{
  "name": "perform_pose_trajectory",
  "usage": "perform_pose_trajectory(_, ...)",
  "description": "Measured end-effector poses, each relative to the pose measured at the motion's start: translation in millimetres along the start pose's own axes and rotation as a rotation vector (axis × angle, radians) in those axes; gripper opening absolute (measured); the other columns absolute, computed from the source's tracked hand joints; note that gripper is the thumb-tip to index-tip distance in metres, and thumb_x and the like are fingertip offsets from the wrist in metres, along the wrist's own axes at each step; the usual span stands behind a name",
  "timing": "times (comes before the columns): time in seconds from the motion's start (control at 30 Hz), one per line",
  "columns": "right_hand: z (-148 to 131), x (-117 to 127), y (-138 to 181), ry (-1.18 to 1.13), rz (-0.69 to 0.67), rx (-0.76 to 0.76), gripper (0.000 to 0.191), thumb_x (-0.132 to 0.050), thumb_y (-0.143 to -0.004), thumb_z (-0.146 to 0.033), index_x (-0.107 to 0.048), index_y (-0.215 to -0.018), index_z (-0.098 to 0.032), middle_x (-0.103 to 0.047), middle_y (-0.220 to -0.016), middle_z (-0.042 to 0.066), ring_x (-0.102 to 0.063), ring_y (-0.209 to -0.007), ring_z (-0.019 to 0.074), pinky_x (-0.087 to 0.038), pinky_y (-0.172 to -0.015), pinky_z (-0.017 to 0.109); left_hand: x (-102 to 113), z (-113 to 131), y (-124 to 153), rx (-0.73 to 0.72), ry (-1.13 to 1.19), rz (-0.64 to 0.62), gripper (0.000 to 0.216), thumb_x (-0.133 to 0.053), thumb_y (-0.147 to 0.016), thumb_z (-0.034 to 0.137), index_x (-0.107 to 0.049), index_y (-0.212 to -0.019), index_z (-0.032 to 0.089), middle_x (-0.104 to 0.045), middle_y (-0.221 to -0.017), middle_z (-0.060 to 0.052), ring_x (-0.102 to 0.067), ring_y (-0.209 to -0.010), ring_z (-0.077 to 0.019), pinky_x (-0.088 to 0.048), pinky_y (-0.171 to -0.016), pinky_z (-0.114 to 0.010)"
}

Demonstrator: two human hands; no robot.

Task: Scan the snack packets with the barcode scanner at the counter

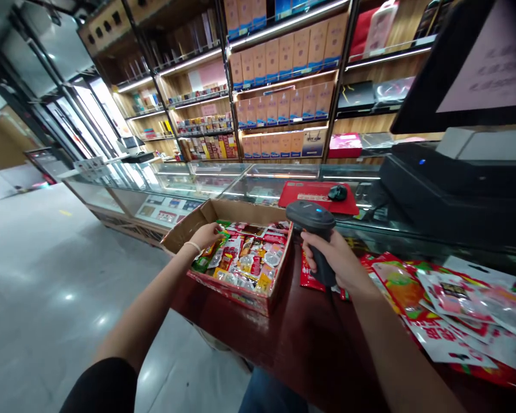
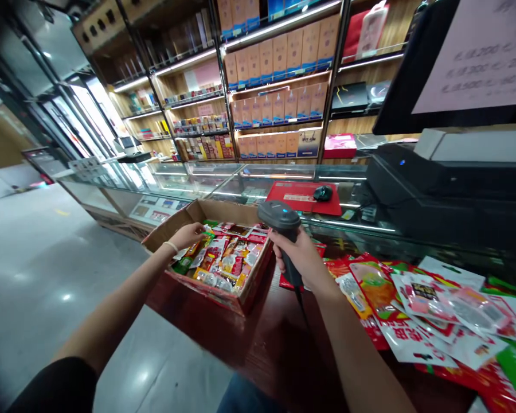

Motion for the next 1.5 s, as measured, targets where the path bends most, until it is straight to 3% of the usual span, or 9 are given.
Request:
perform_pose_trajectory(0.17, 9.0, -0.3, -1.0, 0.009, -0.044, -0.029, 0.037, -0.077, -0.077, -0.049, -0.052, -0.08, -0.022, -0.054, -0.054, -0.006, -0.047, -0.037, 0.0096, -0.038, -0.035, 0.021, -30.7, -19.3, -5.2, 0.081, -0.195, -0.134, 0.06, -0.08, -0.06, 0.052, -0.07, -0.105, 0.013, -0.067, -0.119, -0.025, -0.064, -0.111, -0.038, -0.048, -0.092, -0.037)
perform_pose_trajectory(0.3, 8.7, 0.9, 1.8, 0.0, -0.043, -0.047, 0.037, -0.078, -0.075, -0.049, -0.053, -0.082, -0.022, -0.054, -0.054, -0.006, -0.047, -0.038, 0.01, -0.037, -0.036, 0.022, -38.2, -18.3, -11.4, 0.148, -0.171, -0.167, 0.064, -0.078, -0.057, 0.065, -0.074, -0.095, 0.013, -0.067, -0.115, -0.028, -0.065, -0.11, -0.0404, -0.049, -0.093, -0.041)
perform_pose_trajectory(0.47, -2.3, 3.3, 8.9, -0.001, -0.032, -0.026, 0.036, -0.08, -0.075, -0.046, -0.053, -0.079, -0.022, -0.054, -0.054, -0.006, -0.047, -0.039, 0.0095, -0.04, -0.037, 0.022, -32.7, -5.0, -11.6, 0.175, -0.141, -0.127, 0.038, -0.072, -0.072, 0.052, -0.076, -0.087, 0.017, -0.073, -0.091, -0.022, -0.069, -0.099, -0.0373, -0.049, -0.09, -0.043)
perform_pose_trajectory(0.67, -18.9, 19.2, 18.5, -0.026, 0.018, 0.028, 0.036, -0.081, -0.073, -0.045, -0.053, -0.076, -0.022, -0.054, -0.054, -0.005, -0.047, -0.039, 0.0096, -0.042, -0.037, 0.022, 4.0, 12.5, 6.8, 0.124, -0.126, 0.055, 0.028, -0.051, -0.091, 0.034, -0.071, -0.094, 0.016, -0.072, -0.098, -0.021, -0.068, -0.099, -0.0329, -0.047, -0.088, -0.04)
perform_pose_trajectory(0.8, -29.5, 30.8, 24.0, -0.053, 0.021, 0.058, 0.034, -0.08, -0.075, -0.043, -0.055, -0.069, -0.02, -0.055, -0.055, -0.004, -0.048, -0.039, 0.0095, -0.042, -0.037, 0.022, 52.9, 35.5, 19.5, -0.009, 0.326, 0.402, 0.031, -0.045, -0.095, 0.037, -0.068, -0.104, 0.019, -0.072, -0.097, -0.01, -0.065, -0.092, -0.0228, -0.048, -0.082, -0.029)
perform_pose_trajectory(0.87, -35.2, 36.4, 26.8, -0.054, 0.032, 0.077, 0.034, -0.079, -0.075, -0.043, -0.056, -0.066, -0.02, -0.054, -0.054, -0.004, -0.048, -0.039, 0.0093, -0.042, -0.036, 0.022, 61.4, 45.5, 21.3, -0.016, 0.644, 0.457, 0.03, -0.05, -0.092, 0.038, -0.067, -0.107, 0.019, -0.07, -0.089, -0.005, -0.064, -0.082, -0.0184, -0.049, -0.073, -0.025)
perform_pose_trajectory(1.1, -49.4, 50.8, 35.4, -0.053, 0.066, 0.117, 0.034, -0.079, -0.074, -0.044, -0.054, -0.068, -0.021, -0.052, -0.053, -0.005, -0.047, -0.039, 0.0097, -0.041, -0.036, 0.022, 42.7, 112.0, 10.0, 0.037, 1.312, 0.247, 0.029, -0.063, -0.085, 0.041, -0.063, -0.105, 0.021, -0.058, -0.069, 0.003, -0.051, -0.047, -0.0078, -0.044, -0.048, -0.02)
perform_pose_trajectory(1.33, -52.6, 61.8, 37.0, -0.029, 0.073, 0.16, 0.031, -0.075, -0.08, -0.044, -0.055, -0.073, -0.022, -0.052, -0.055, -0.005, -0.046, -0.04, 0.0096, -0.041, -0.037, 0.022, 32.4, 162.7, 9.3, 0.077, 1.635, 0.159, 0.014, -0.057, -0.083, 0.021, -0.056, -0.097, 0.023, -0.06, -0.07, 0.005, -0.054, -0.048, -0.0075, -0.047, -0.05, -0.019)
perform_pose_trajectory(1.5, -57.4, 69.5, 40.1, -0.049, 0.088, 0.176, 0.027, -0.073, -0.082, -0.042, -0.057, -0.076, -0.022, -0.053, -0.057, -0.005, -0.046, -0.04, 0.009, -0.039, -0.038, 0.021, 18.9, 191.4, 16.1, 0.085, 1.794, 0.093, 0.019, -0.06, -0.077, 0.008, -0.057, -0.091, 0.02, -0.066, -0.075, 0.003, -0.061, -0.058, -0.0077, -0.055, -0.065, -0.022)
Point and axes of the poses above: each hand's wrist, its own y-axis away from the middle knuckle, its own x-axis out of the back of the hand, z = x × y, the point moved 9 cm from there along -y, towards the middle knuckle
